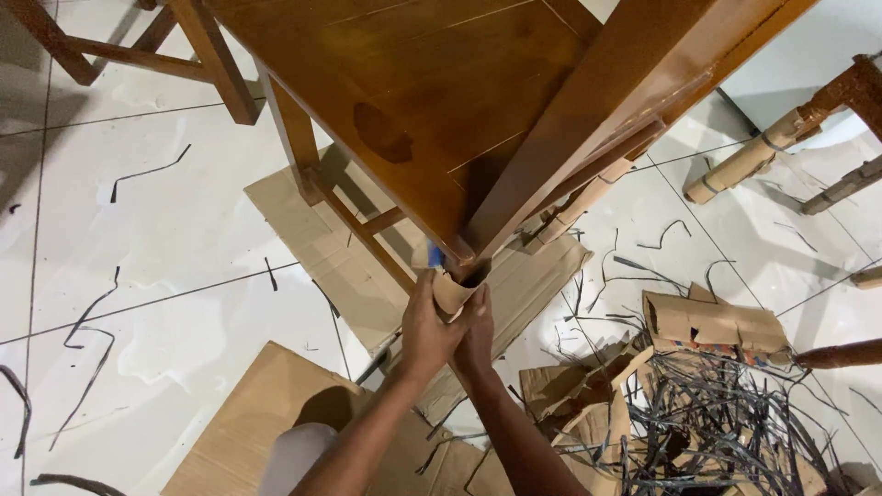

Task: Unwrapping a wooden chair by cutting plastic ties and removing cardboard packaging with scissors

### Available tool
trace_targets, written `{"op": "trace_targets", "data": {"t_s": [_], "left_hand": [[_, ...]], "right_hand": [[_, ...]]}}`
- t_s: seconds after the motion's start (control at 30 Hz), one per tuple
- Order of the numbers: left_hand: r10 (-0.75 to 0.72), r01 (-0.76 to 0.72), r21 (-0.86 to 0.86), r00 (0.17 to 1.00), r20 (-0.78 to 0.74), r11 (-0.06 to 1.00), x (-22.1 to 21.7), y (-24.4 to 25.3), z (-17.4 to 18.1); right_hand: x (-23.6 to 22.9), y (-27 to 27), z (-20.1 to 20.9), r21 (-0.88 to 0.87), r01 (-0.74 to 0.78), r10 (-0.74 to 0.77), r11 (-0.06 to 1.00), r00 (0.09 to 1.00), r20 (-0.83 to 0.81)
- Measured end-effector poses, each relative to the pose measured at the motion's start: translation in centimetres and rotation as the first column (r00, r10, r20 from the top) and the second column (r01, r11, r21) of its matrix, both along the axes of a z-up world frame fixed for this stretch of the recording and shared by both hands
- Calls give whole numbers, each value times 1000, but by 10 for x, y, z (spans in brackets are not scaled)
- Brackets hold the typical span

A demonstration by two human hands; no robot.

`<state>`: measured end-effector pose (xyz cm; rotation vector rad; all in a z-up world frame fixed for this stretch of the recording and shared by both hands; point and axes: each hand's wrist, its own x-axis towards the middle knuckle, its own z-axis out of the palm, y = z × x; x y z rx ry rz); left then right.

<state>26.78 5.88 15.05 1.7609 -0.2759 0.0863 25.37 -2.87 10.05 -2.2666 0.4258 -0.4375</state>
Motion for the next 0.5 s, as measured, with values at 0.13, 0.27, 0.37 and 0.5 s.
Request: {"op": "trace_targets", "data": {"t_s": [0.13,0.27,0.37,0.5], "left_hand": [[9,5,103,991,-134,995,28,-5,-22],[-165,158,-57,972,-169,986,33,2,-10],[-308,277,-191,939,-155,942,41,8,-13],[-410,356,-299,902,-138,885,48,11,-26]], "right_hand": [[4,-1,-3,13,-13,13,1000,1000,17],[13,-6,-3,40,-48,45,998,998,52],[17,-10,-2,57,-69,65,996,995,71],[19,-8,-3,73,-95,87,993,990,108]]}}
